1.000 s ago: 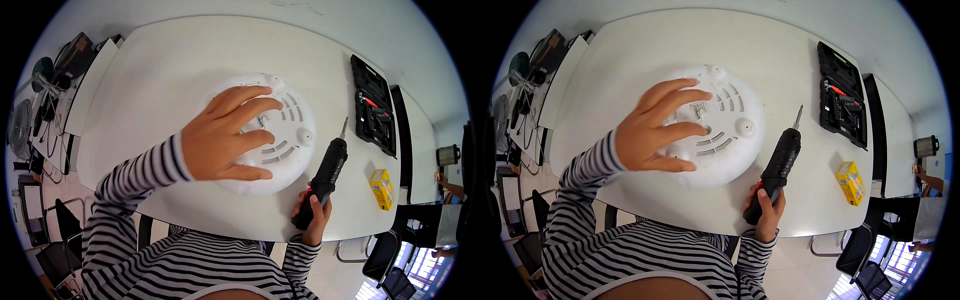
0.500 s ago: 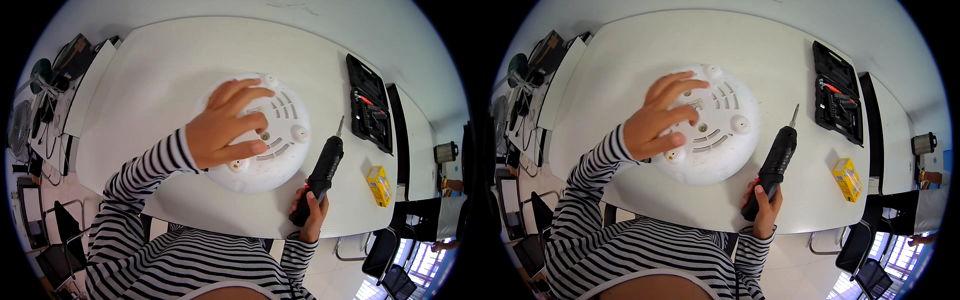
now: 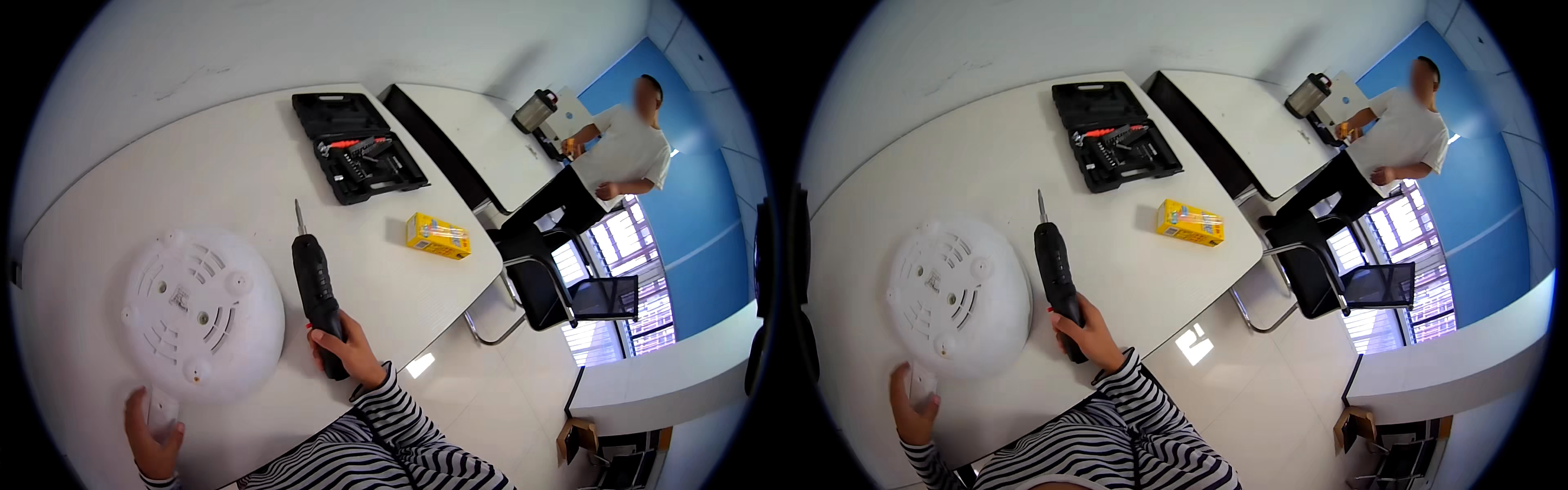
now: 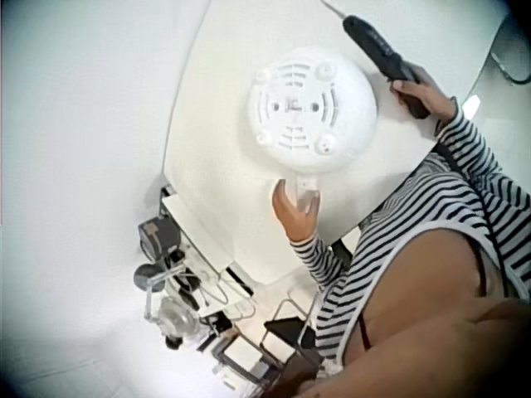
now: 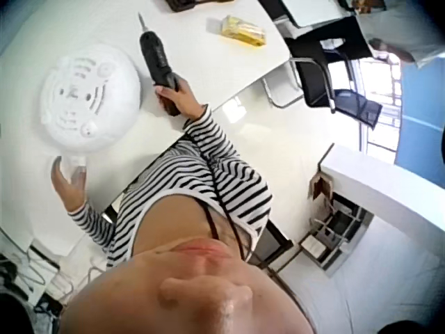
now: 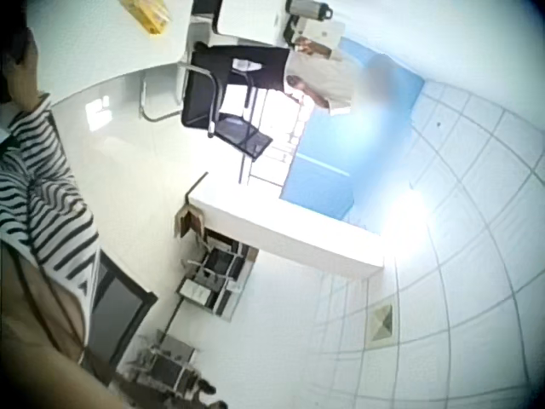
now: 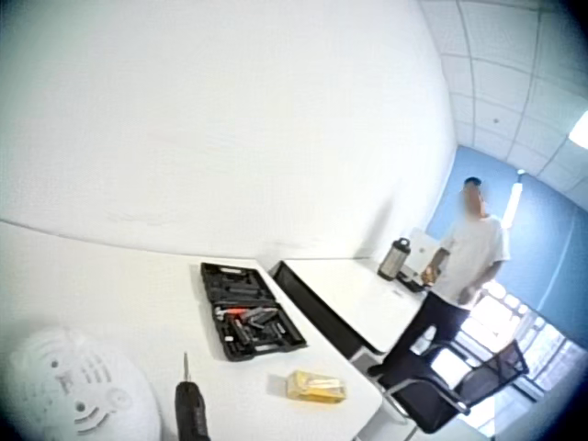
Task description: The person uses a cordless electric screwdriver to fasten screws into the underside of a white plastic appliance base. They repeatedly change screwdriver bits from a nearby toolkit and tighten multiple screws on the base while holding it steady.
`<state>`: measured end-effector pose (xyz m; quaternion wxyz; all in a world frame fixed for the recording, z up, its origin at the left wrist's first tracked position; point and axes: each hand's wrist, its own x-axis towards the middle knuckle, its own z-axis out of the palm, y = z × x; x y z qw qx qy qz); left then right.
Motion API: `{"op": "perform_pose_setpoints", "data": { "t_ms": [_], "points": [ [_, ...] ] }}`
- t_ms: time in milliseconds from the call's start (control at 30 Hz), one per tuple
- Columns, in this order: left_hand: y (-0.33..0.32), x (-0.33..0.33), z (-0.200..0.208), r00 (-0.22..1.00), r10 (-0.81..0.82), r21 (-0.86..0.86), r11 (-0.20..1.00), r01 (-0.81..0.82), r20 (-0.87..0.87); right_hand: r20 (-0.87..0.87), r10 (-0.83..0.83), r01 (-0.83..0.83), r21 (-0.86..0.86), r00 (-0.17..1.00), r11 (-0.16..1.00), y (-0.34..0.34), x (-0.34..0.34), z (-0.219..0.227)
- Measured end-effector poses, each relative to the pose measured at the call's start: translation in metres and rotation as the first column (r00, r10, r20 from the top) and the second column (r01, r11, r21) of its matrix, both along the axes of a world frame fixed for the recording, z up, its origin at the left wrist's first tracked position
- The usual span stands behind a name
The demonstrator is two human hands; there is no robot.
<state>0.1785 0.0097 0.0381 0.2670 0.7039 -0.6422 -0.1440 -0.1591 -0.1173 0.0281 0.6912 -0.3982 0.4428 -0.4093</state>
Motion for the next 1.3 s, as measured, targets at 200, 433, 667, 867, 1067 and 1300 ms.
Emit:
{"op": "perform_pose_setpoints", "data": {
  "t_ms": [200, 433, 667, 867, 1067, 1300],
  "points": [
    [-0.023, -0.029, -0.021, 0.966, 0.218, 0.127, 0.971, -0.202, -0.136, -0.062, -0.013, 0.010, -0.034, 0.998, 0.999, 0.007, -0.005, 0.003],
    [-0.045, -0.035, 0.000, 0.967, 0.246, 0.223, 0.941, -0.253, 0.061, 0.193, -0.040, 0.033, 0.035, 0.980, 0.999, 0.007, -0.005, 0.008],
    [-0.035, -0.027, -0.001, 0.960, 0.267, 0.019, 0.963, -0.269, 0.087, -0.021, 0.202, -0.202, -0.231, 0.979, 0.952, 0.022, -0.025, 0.045],
    [-0.037, -0.030, 0.007, 0.921, 0.365, -0.181, 0.923, -0.339, 0.134, -0.330, 0.501, -0.547, -0.057, 0.800, 0.835, 0.038, -0.036, 0.077],
    [-0.036, -0.030, 0.004, 0.890, 0.420, -0.286, 0.887, -0.362, 0.176, -0.213, 0.632, -0.614, 0.153, 0.745, 0.775, 0.047, -0.036, 0.085],
    [-0.039, -0.024, 0.001, 0.886, 0.417, -0.384, 0.866, -0.319, 0.205, -0.431, 0.586, -0.616, 0.086, 0.686, 0.783, 0.055, -0.027, 0.092]
  ]
}}
